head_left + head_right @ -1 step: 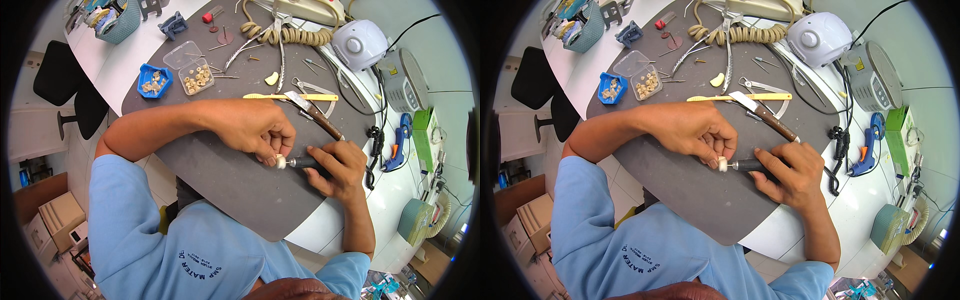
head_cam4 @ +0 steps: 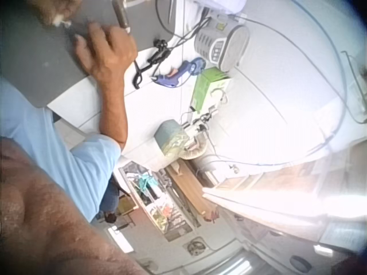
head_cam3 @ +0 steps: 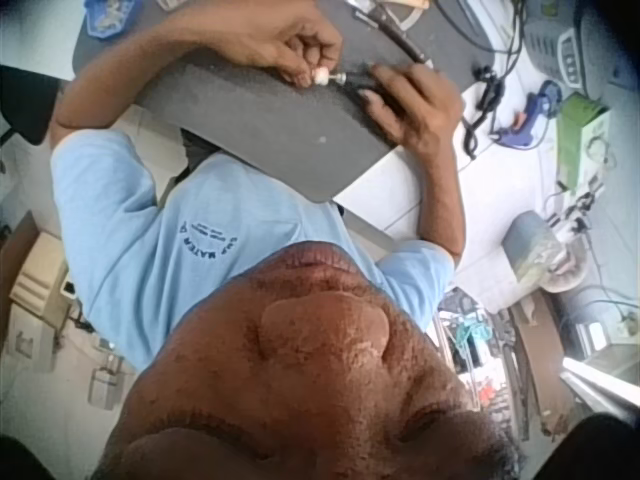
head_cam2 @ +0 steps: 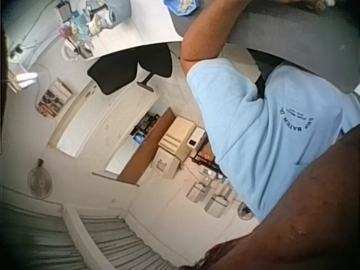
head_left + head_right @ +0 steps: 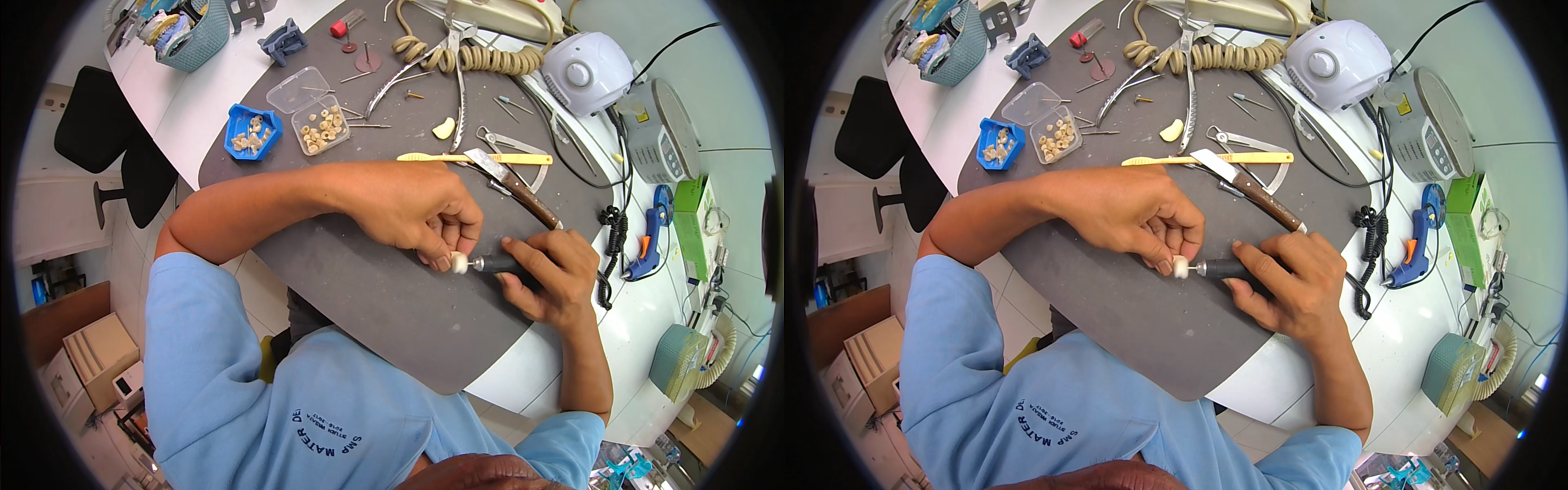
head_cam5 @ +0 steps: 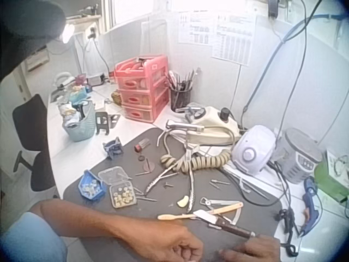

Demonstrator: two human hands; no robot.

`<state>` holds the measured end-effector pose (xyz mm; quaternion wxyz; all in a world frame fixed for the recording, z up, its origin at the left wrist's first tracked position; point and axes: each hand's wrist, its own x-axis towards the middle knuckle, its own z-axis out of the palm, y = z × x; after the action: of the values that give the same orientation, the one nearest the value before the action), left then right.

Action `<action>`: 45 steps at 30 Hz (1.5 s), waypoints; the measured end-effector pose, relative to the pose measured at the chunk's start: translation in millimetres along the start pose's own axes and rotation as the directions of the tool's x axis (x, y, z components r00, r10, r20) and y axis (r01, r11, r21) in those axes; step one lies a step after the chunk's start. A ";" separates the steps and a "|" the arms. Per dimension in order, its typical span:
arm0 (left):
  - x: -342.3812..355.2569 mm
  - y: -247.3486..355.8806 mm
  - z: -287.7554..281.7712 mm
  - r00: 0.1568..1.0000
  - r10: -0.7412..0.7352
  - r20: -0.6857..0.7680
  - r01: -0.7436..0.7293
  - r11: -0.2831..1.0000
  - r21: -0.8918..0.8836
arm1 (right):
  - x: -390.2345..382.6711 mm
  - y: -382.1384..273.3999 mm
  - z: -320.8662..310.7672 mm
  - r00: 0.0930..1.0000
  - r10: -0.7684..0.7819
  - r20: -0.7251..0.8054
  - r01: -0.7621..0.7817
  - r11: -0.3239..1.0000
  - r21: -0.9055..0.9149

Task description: The person polishes a white dental prosthetic using a rotating hand tool with a soft buffing attachment while holding the prosthetic with their other hand.

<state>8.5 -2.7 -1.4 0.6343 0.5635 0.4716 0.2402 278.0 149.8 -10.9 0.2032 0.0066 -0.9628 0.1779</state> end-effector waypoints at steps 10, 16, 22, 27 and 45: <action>-0.4 1.7 -0.2 1.000 -0.011 -0.001 0.011 1.000 0.002 | 0.1 0.2 0.1 1.000 0.014 -0.013 -0.014 1.000 -0.007; -0.8 0.7 -0.1 1.000 -0.021 0.006 0.021 1.000 0.013 | -0.5 -0.2 0.7 1.000 0.018 -0.016 -0.018 1.000 -0.011; -2.2 2.1 0.0 1.000 -0.024 -0.002 0.024 1.000 -0.005 | -0.9 -0.1 1.0 1.000 0.018 -0.017 -0.019 1.000 -0.015; -1.9 1.4 -0.2 1.000 -0.025 0.000 0.025 1.000 -0.010 | -0.8 -1.1 1.7 1.000 0.010 -0.018 -0.010 1.000 -0.008; -1.9 2.7 -0.8 0.999 -0.032 0.010 0.032 0.999 -0.009 | -1.1 -0.7 1.9 1.000 0.009 -0.030 -0.009 1.000 -0.018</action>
<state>7.6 -3.2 1.9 0.6430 0.5541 0.4763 0.2293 278.4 148.4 -12.8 0.2167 -0.0023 -0.9613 0.1703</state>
